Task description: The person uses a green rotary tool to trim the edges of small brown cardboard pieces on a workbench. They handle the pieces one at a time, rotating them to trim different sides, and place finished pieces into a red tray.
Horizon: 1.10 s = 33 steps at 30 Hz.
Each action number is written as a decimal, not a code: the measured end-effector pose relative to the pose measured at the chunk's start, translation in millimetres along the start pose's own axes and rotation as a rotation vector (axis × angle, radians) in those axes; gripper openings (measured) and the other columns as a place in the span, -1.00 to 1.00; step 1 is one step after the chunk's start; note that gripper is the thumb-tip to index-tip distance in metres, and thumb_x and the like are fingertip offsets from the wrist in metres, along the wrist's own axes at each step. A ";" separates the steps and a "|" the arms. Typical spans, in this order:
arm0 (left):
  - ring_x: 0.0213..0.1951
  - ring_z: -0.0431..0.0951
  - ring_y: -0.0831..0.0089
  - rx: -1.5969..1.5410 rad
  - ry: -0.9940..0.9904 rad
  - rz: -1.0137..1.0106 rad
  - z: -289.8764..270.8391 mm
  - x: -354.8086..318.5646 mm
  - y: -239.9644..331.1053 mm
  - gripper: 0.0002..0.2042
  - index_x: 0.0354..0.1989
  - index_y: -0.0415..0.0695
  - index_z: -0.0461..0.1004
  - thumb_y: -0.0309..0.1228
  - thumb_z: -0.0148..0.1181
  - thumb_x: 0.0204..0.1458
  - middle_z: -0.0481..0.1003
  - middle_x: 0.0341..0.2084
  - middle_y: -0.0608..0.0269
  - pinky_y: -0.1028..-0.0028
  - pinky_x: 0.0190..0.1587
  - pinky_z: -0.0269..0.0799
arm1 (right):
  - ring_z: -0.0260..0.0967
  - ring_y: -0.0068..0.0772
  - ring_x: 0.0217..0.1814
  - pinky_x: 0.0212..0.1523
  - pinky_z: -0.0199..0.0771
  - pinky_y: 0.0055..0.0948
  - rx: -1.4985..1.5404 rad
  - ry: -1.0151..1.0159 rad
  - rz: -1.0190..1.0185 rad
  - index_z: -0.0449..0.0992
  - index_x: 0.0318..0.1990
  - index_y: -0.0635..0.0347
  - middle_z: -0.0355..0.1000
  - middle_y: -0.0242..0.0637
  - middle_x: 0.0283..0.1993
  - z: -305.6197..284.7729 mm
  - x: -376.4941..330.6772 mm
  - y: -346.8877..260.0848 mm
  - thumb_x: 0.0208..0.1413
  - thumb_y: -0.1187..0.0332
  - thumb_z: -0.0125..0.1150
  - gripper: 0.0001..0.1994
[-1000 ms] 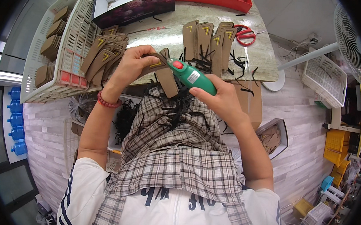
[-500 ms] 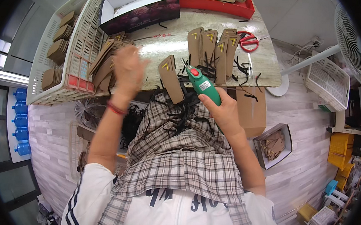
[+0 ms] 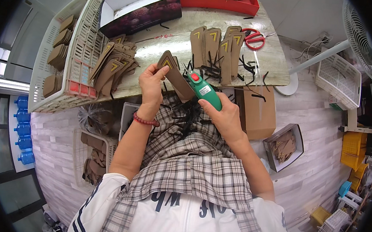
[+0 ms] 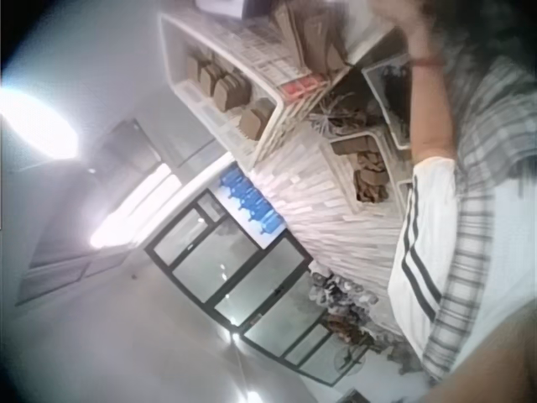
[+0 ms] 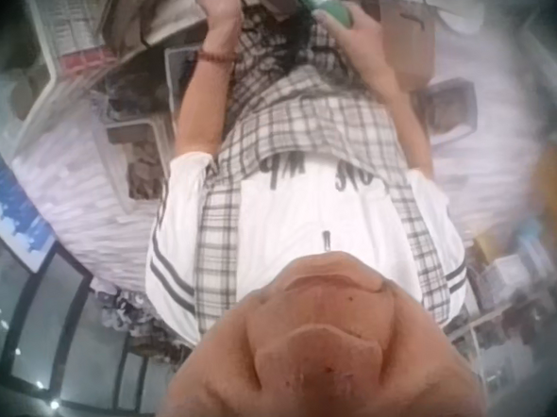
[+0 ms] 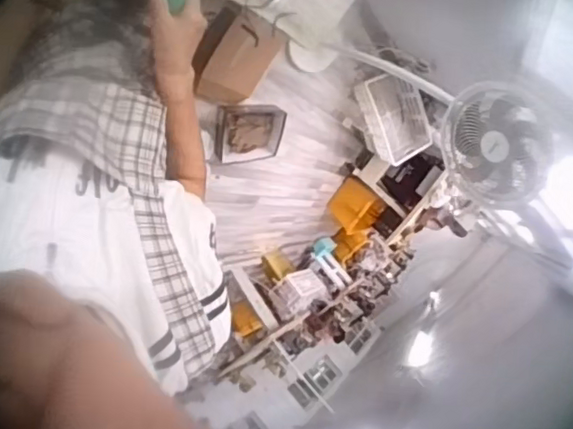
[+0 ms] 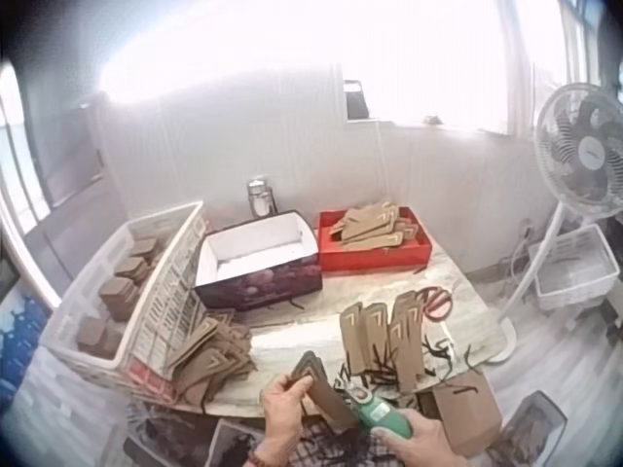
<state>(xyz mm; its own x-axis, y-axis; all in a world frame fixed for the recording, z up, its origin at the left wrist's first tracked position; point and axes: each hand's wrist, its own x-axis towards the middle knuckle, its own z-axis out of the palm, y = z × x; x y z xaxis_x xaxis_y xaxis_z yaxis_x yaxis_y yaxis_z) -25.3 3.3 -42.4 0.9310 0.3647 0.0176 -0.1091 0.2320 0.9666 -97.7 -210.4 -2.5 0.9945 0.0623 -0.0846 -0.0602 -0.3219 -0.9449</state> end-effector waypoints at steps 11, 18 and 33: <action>-0.51 0.37 0.72 -0.212 -0.028 -0.203 19.6 -5.2 14.3 -0.94 -0.34 -0.18 0.57 -0.48 0.29 0.06 0.56 -0.48 0.43 0.64 -0.43 0.21 | 0.31 -0.66 -0.50 -0.49 0.35 -0.54 0.056 0.001 -0.016 0.52 -0.12 0.32 0.41 -0.36 -0.53 1.1 1.8 -6.3 0.05 0.18 0.39 -0.61; -0.46 0.49 0.63 -0.257 -0.108 -0.305 23.8 -15.4 7.9 -0.91 -0.28 -0.19 0.57 -0.44 0.25 0.11 0.59 -0.43 0.36 0.60 -0.32 0.36 | 0.34 -0.63 -0.51 -0.48 0.38 -0.53 0.043 0.040 -0.026 0.52 -0.10 0.33 0.44 -0.32 -0.52 1.5 3.2 -6.3 0.05 0.16 0.39 -0.59; -0.43 0.52 0.64 -0.139 -0.210 -0.231 6.6 -18.0 21.9 -0.91 -0.23 -0.25 0.54 -0.51 0.16 0.15 0.58 -0.40 0.32 0.61 -0.30 0.45 | 0.26 -0.73 -0.60 -0.60 0.25 -0.61 0.099 0.006 0.014 0.52 -0.06 0.31 0.37 -0.46 -0.56 -9.5 4.3 -12.7 0.05 0.21 0.40 -0.60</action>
<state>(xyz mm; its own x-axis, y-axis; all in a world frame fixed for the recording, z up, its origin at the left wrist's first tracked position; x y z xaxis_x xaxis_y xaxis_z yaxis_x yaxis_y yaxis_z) -42.2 -4.2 -19.9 0.9865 0.0981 -0.1312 0.0796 0.4125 0.9075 -91.8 -215.0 12.2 0.9940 0.0525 -0.0961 -0.0817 -0.2281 -0.9702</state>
